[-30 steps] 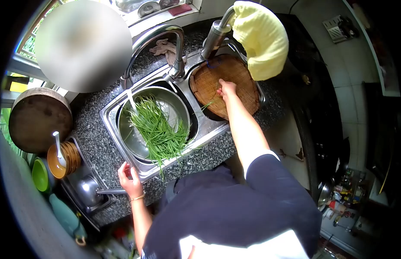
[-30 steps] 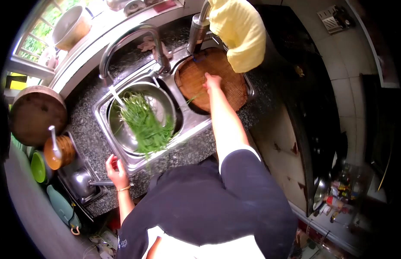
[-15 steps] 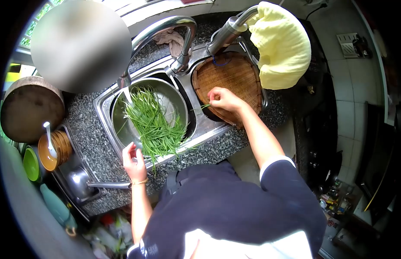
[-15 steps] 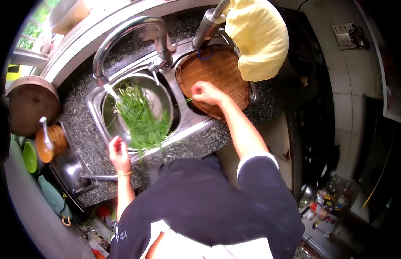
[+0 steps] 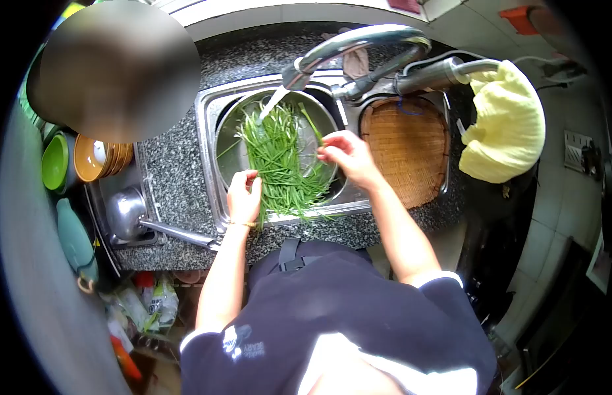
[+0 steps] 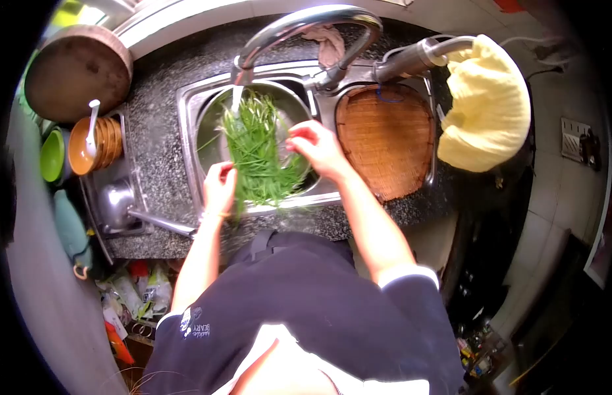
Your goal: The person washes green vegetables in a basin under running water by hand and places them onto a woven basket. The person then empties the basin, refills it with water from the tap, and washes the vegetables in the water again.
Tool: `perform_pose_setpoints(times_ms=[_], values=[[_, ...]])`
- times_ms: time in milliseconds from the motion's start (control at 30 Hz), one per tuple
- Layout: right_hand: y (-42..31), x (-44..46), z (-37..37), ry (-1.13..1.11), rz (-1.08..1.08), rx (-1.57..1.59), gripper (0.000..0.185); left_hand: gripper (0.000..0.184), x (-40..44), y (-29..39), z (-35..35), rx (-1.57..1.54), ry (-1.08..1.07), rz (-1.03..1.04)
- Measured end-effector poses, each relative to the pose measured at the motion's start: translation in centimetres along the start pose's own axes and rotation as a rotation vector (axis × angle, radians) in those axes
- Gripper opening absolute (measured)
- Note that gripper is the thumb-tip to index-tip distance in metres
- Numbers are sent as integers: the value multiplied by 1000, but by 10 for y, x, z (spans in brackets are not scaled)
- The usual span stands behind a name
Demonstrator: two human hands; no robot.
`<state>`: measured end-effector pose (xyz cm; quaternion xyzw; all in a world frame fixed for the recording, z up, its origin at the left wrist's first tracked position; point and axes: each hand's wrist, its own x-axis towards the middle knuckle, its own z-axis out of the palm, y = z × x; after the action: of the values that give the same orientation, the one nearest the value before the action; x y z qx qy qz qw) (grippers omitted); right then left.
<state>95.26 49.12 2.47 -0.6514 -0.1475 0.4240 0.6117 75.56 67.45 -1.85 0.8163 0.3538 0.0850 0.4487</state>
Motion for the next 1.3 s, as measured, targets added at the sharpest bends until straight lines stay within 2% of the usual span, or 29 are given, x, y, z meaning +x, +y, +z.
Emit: perform_pose_setpoints(times_ms=[100, 167, 200, 233, 267, 300, 333, 433, 500, 533, 567, 633, 700, 733, 767, 800, 833, 867, 933, 967, 1033, 1100, 1167, 1200, 1233, 1300], values=[[58, 34, 26, -93, 66, -452, 51, 29, 20, -26, 0, 37, -65, -132], [77, 56, 35, -93, 112, -490, 57, 35, 37, -57, 12, 105, -21, -105], [83, 68, 39, 36, 240, -272, 58, 43, 48, -70, 17, 53, -72, -186], [93, 79, 41, 164, 367, -51, 58, 43, 57, -72, 20, 53, -67, -190], [103, 89, 43, 207, 440, -8, 61, 45, 65, -71, 26, -17, -73, -326], [111, 95, 49, 204, 438, -7, 61, 48, 72, -69, 32, -89, -80, -460], [116, 98, 58, 215, 436, 14, 62, 53, 77, -67, 40, -46, -93, -493], [95, 91, 86, 186, 385, 62, 72, 63, 83, -41, 60, -451, -125, -593], [104, 92, 89, 175, 386, 245, 75, 70, 77, -16, 52, -588, -188, -541], [100, 90, 86, 180, 369, 241, 75, 59, 76, -13, 51, -833, -166, -608], [96, 86, 80, 186, 358, 237, 76, 59, 76, -14, 49, -836, -171, -616], [74, 70, 75, 265, 204, 53, 75, 57, 64, -23, 45, -892, -105, -460], [76, 62, 58, 327, 129, -413, 74, 61, 60, -34, 36, -653, -71, -408], [56, 59, 53, 276, 264, -598, 74, 66, 59, -41, 28, -355, -110, -351], [58, 56, 48, 264, 221, -825, 73, 71, 58, -46, 21, -57, -146, -287], [62, 53, 44, 228, 195, -934, 74, 77, 59, -41, 7, 60, -218, -248], [63, 51, 43, 190, 169, -1042, 75, 69, 62, -37, -2, 257, -197, -98], [65, 49, 43, 188, 167, -1045, 75, 61, 67, -33, -9, 278, -226, -107], [67, 46, 52, 194, -59, -1323, 67, 43, 93, -3, -30, 261, -259, -174], [71, 47, 58, 150, -128, -1354, 60, 40, 106, -2, -30, 258, -182, -116], [91, 43, 62, -114, -234, -1424, 50, 40, 136, 0, -20, 271, -36, -54], [87, 44, 63, -119, -281, -1469, 43, 38, 164, 1, -5, 397, 111, 37], [49, 47, 72, -193, 12, -1446, 35, 32, 183, 1, 5, 412, 139, 109], [38, 46, 74, -89, -39, -1395, 27, 23, 190, 3, 6, 414, 97, 84], [37, 44, 74, -81, -33, -1399, 27, 16, 192, 4, 8, 367, 140, 130], [37, 35, 74, 142, -83, -1154, 21, 15, 183, 8, 8, 177, 198, 214]])
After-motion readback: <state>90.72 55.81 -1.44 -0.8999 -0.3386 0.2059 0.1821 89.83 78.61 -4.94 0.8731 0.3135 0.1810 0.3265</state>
